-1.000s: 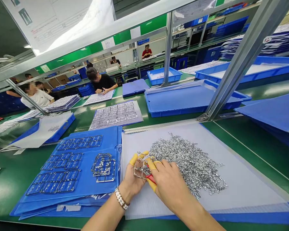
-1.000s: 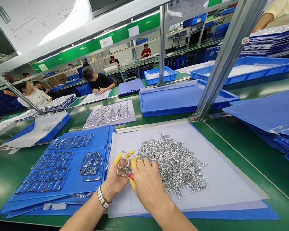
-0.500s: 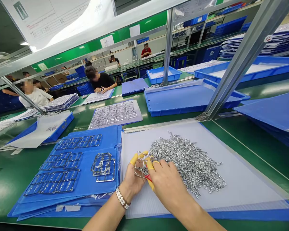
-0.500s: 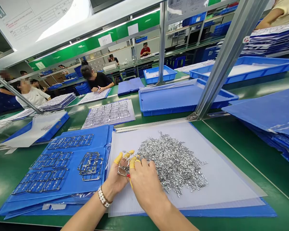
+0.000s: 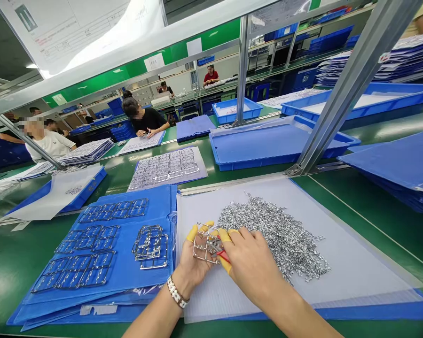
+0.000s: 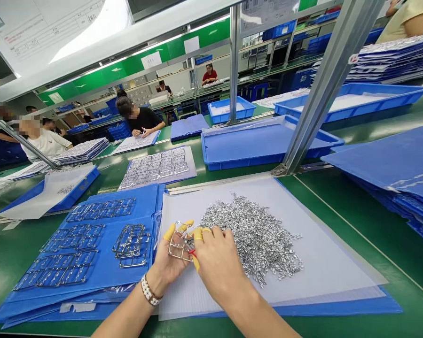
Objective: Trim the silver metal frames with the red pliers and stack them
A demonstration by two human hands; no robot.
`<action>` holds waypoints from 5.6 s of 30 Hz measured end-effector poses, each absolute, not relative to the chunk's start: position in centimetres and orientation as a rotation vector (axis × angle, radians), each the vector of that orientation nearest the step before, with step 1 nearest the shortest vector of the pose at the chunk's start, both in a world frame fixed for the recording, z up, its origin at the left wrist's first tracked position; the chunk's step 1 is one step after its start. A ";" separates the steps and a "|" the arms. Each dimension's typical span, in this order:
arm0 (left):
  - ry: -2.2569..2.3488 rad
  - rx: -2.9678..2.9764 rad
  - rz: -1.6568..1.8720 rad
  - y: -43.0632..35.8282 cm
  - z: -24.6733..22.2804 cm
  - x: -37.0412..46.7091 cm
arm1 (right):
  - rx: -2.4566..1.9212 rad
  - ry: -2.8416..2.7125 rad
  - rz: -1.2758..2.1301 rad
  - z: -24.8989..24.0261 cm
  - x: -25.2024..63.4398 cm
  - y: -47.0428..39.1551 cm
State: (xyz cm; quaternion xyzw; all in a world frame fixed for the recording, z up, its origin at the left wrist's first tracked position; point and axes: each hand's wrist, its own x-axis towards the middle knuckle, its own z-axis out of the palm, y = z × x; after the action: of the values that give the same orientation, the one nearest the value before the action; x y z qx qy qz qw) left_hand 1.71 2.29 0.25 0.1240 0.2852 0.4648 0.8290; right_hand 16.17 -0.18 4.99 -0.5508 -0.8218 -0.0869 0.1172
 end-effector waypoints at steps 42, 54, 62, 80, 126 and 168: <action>0.630 0.351 0.925 2.2 0.0 2.2 | -1.718 -2.375 -0.171 3.2 18.6 0.1; 0.698 0.395 0.921 2.0 -0.1 2.2 | -1.727 -2.404 -0.194 3.4 18.3 0.5; 0.720 0.396 0.932 2.0 -0.4 2.1 | -1.723 -2.408 -0.179 3.6 18.3 0.5; 0.737 0.383 0.932 1.9 -0.3 2.3 | -1.760 -2.468 -0.205 3.5 17.8 0.3; 0.987 1.106 1.403 0.2 1.1 2.7 | -1.269 -1.322 0.882 0.5 17.4 1.9; 0.601 0.250 1.246 2.7 -1.7 2.0 | -1.665 -2.398 0.069 2.7 14.5 0.4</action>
State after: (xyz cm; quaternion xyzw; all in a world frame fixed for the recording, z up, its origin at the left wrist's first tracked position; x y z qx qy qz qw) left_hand 2.02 2.69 -1.67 0.1149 0.2763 0.5730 0.7630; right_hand 14.50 0.39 2.68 -0.5666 -0.8163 0.0235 0.1104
